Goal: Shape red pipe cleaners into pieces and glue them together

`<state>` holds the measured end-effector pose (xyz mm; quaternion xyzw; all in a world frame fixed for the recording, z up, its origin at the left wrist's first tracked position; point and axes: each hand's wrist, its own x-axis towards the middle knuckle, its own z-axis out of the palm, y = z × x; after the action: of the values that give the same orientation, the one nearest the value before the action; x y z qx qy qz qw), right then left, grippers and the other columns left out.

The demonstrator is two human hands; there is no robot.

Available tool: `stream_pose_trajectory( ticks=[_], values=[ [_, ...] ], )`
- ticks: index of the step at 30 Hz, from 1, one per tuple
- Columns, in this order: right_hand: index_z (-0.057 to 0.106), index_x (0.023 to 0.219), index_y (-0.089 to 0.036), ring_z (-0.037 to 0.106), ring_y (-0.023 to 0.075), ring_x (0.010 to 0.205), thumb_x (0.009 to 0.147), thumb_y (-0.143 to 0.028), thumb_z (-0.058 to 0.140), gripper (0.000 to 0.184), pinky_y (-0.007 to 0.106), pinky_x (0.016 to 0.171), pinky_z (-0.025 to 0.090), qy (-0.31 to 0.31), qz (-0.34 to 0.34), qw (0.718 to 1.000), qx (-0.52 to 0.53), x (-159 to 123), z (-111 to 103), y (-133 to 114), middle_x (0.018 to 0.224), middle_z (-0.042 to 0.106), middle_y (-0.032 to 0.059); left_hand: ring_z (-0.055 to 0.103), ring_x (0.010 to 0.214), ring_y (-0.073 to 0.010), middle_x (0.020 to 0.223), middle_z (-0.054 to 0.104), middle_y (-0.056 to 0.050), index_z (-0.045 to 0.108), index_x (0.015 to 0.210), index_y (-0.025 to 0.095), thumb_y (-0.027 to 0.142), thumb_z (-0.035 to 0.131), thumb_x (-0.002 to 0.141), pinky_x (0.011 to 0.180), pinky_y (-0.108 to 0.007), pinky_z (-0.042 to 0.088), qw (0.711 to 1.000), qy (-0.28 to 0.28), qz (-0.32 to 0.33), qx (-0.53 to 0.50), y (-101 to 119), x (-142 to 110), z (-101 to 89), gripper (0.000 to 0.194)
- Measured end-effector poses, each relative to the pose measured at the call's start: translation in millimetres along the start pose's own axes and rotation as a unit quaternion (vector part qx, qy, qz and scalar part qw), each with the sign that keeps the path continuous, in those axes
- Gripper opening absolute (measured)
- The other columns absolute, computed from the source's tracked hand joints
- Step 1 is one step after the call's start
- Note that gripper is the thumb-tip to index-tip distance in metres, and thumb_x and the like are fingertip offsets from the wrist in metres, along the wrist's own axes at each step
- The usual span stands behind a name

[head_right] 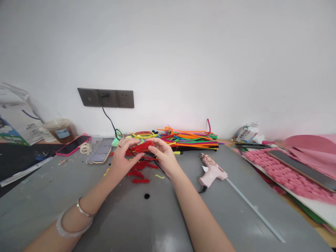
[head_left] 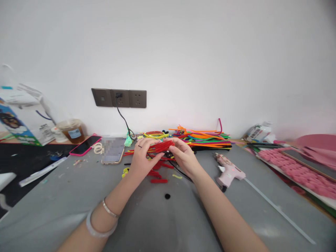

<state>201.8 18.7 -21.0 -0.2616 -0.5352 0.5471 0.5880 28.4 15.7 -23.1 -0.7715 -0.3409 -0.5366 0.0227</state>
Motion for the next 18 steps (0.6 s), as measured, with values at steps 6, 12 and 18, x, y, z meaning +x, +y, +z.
stream_pose_trajectory(
  ticks=[6,12,18],
  values=[
    [0.070,0.095,-0.026,0.062,0.0189,0.099,0.077,-0.038,0.076,0.021,0.034,0.095,0.044,-0.009,0.010,1.000,0.010,-1.1,0.5,0.2,0.101,0.069,0.0006,0.062,0.101,-0.0215,0.101,0.069,-0.005,0.064,0.097,0.021,0.029,0.070,0.084,0.094,-0.040,0.047,1.000,0.011,0.005,-0.013,2.4,3.0,-3.5,0.016],
    [0.065,0.081,-0.023,0.062,0.0172,0.085,0.073,-0.043,0.078,0.025,0.030,0.081,0.046,0.036,0.045,0.998,0.018,0.6,0.4,1.5,0.086,0.069,-0.0008,0.066,0.098,-0.0216,0.099,0.073,-0.005,0.064,0.102,0.020,0.029,0.064,0.089,0.096,-0.039,0.046,0.998,-0.033,-0.040,-0.037,2.9,-1.2,-2.0,0.017],
    [0.064,0.082,-0.022,0.059,0.0152,0.074,0.070,-0.048,0.079,0.032,0.027,0.070,0.042,0.053,0.073,0.996,0.002,1.2,-1.0,3.0,0.078,0.066,-0.0017,0.066,0.092,-0.0188,0.100,0.071,-0.005,0.065,0.101,0.019,0.031,0.059,0.091,0.083,-0.029,0.051,0.977,-0.062,-0.143,-0.148,2.7,-2.1,0.2,0.016]
  ],
)
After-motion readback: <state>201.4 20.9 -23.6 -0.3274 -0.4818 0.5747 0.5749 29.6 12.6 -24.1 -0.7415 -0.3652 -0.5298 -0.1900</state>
